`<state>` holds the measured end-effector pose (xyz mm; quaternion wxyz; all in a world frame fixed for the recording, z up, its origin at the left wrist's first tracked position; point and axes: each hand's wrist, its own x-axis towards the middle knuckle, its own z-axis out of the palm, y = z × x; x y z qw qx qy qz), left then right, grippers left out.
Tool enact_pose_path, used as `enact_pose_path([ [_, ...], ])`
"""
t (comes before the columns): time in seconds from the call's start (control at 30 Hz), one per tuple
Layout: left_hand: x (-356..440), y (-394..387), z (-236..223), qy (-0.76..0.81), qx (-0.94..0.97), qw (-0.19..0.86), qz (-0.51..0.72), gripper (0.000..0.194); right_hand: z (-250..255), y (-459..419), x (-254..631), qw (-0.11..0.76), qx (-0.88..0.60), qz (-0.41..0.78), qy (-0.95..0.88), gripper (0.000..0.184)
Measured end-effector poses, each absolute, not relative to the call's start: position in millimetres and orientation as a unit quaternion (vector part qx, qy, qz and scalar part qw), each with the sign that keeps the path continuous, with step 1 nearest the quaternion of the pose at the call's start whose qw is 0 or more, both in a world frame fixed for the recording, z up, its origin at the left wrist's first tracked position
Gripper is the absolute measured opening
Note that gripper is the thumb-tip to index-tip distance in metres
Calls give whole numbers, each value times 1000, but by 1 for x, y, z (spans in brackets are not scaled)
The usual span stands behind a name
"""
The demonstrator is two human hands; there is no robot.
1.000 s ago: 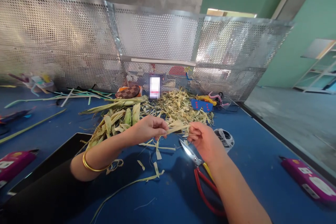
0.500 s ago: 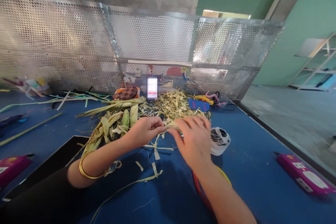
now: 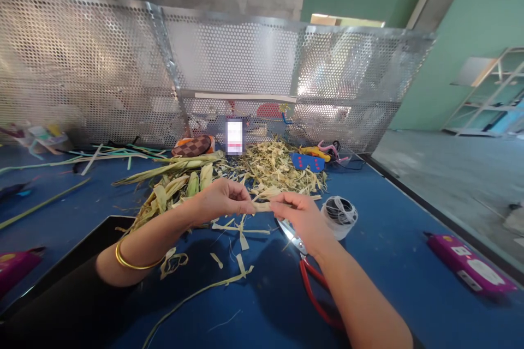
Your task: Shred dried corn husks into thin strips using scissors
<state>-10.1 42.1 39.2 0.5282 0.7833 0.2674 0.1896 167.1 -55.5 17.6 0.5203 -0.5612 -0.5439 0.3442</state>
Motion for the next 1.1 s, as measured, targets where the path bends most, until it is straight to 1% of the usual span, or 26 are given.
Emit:
enact_pose_path([
  [0.1, -15, 46, 44, 287, 775, 530, 191, 15, 16, -55, 170, 564, -540, 373, -502, 18],
  [0.17, -18, 48, 47, 272, 764, 549, 200, 12, 16, -55, 171, 583, -534, 383, -478, 18],
  [0.23, -19, 49, 49, 258, 747, 576, 207, 15, 17, -55, 171, 589, -532, 387, -470, 20],
  [0.33, -16, 49, 46, 262, 726, 596, 221, 24, 16, -54, 170, 582, -534, 372, -488, 22],
  [0.53, -12, 45, 45, 297, 692, 591, 289, 46, 12, -53, 171, 576, -569, 283, -515, 25],
  [0.6, -12, 42, 46, 294, 719, 555, 298, 43, 11, -53, 170, 563, -589, 260, -518, 26],
  [0.73, -8, 39, 38, 298, 780, 470, 287, 27, 8, -53, 167, 522, -624, 223, -536, 27],
  [0.8, -6, 40, 33, 309, 771, 475, 289, 24, 7, -52, 168, 513, -635, 201, -542, 27],
  [0.9, -6, 42, 30, 323, 760, 496, 267, 31, 7, -51, 170, 509, -649, 161, -543, 26],
  [0.97, -6, 41, 32, 331, 796, 437, 259, 34, 7, -51, 170, 500, -655, 142, -548, 25],
  [1.03, -7, 37, 35, 331, 841, 322, 282, 29, 8, -52, 168, 485, -655, 125, -566, 25],
  [1.1, -7, 32, 37, 317, 871, 225, 301, 29, 10, -52, 165, 467, -648, 103, -594, 24],
])
